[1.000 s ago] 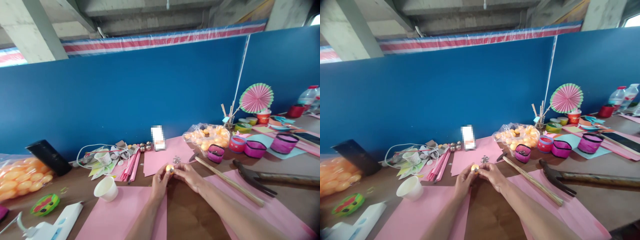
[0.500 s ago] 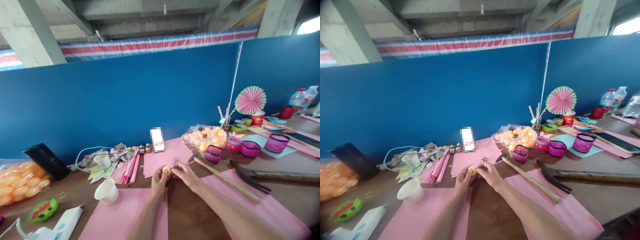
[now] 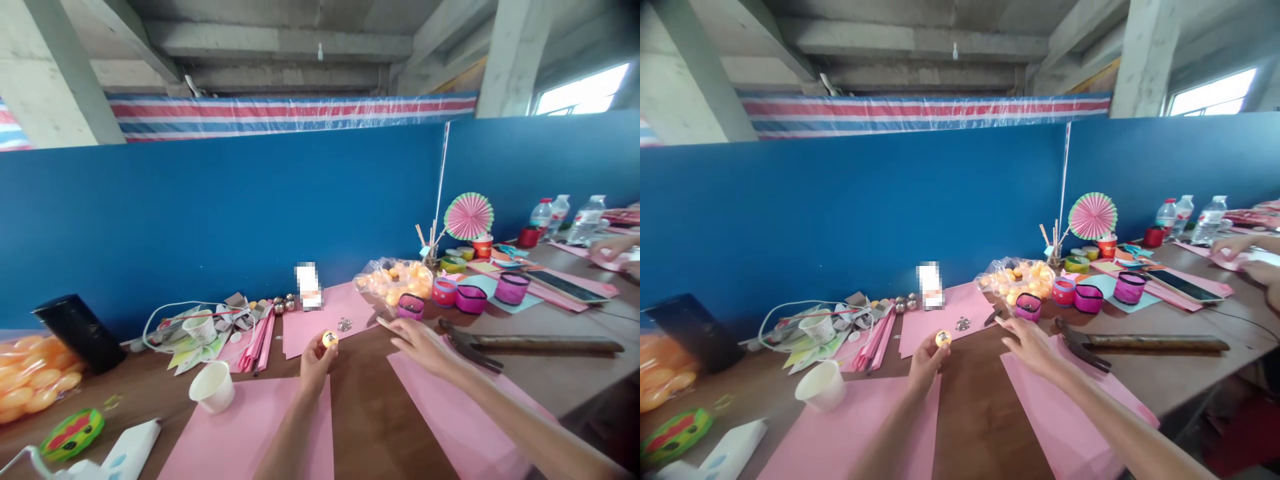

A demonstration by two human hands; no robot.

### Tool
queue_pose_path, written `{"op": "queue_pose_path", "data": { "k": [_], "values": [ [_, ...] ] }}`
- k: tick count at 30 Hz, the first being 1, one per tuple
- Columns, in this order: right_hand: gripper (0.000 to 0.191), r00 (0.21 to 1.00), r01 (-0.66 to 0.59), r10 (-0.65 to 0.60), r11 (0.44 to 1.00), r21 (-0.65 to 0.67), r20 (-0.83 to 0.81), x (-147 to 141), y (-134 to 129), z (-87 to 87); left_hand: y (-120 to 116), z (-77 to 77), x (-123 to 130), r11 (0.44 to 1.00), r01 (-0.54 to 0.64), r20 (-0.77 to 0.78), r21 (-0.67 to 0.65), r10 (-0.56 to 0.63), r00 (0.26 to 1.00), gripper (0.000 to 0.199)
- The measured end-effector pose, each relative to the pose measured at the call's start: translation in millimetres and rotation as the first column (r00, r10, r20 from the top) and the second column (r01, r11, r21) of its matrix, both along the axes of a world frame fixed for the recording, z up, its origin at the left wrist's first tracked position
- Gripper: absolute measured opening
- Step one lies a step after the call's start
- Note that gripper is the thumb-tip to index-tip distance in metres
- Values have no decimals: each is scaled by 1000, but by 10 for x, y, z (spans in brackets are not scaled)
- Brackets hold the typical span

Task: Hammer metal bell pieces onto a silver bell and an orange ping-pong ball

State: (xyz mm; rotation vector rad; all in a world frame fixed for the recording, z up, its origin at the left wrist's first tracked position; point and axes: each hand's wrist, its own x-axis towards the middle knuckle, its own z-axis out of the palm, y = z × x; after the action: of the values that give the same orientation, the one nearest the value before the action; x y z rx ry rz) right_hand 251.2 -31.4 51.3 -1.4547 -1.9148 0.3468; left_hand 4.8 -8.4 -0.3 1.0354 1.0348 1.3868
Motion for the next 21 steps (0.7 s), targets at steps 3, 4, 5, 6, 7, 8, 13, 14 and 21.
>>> {"op": "queue_pose_path", "data": {
  "k": [3, 4, 5, 6, 7, 8, 13, 14, 21],
  "values": [
    [22, 893, 196, -210, 978, 75, 398, 369, -173, -257, 15, -27, 29, 999, -30, 14, 20, 29, 999, 57],
    [20, 841, 250, -250, 966, 66, 480, 445, -217, -329, 14, -27, 39, 999, -46, 25, 24, 45, 999, 56],
    [20, 801, 279, -264, 959, 55, 537, 495, -250, -387, 9, -22, 45, 998, -61, 34, 28, 60, 998, 55],
    [22, 778, 268, -257, 961, 67, 574, 522, -271, -427, 2, -12, 48, 997, -69, 39, 29, 68, 997, 54],
    [24, 763, 243, -242, 967, 82, 599, 530, -281, -449, -7, 1, 46, 997, -68, 41, 33, 67, 997, 53],
    [27, 752, 222, -232, 970, 94, 617, 523, -284, -452, -15, 14, 42, 998, -61, 41, 35, 59, 997, 53],
    [37, 768, 227, -215, 972, 57, 603, 404, -298, -328, -15, 26, 12, 999, -17, 93, 34, 13, 996, 52],
    [37, 809, 215, -195, 976, 29, 554, 379, -319, -306, -5, 15, 12, 999, -14, 112, 31, 10, 994, 53],
    [40, 988, 10, 5, 995, -96, 154, 82, -733, -284, 22, -38, 22, 1000, 19, 170, 26, -23, 985, 50]
  ]
}}
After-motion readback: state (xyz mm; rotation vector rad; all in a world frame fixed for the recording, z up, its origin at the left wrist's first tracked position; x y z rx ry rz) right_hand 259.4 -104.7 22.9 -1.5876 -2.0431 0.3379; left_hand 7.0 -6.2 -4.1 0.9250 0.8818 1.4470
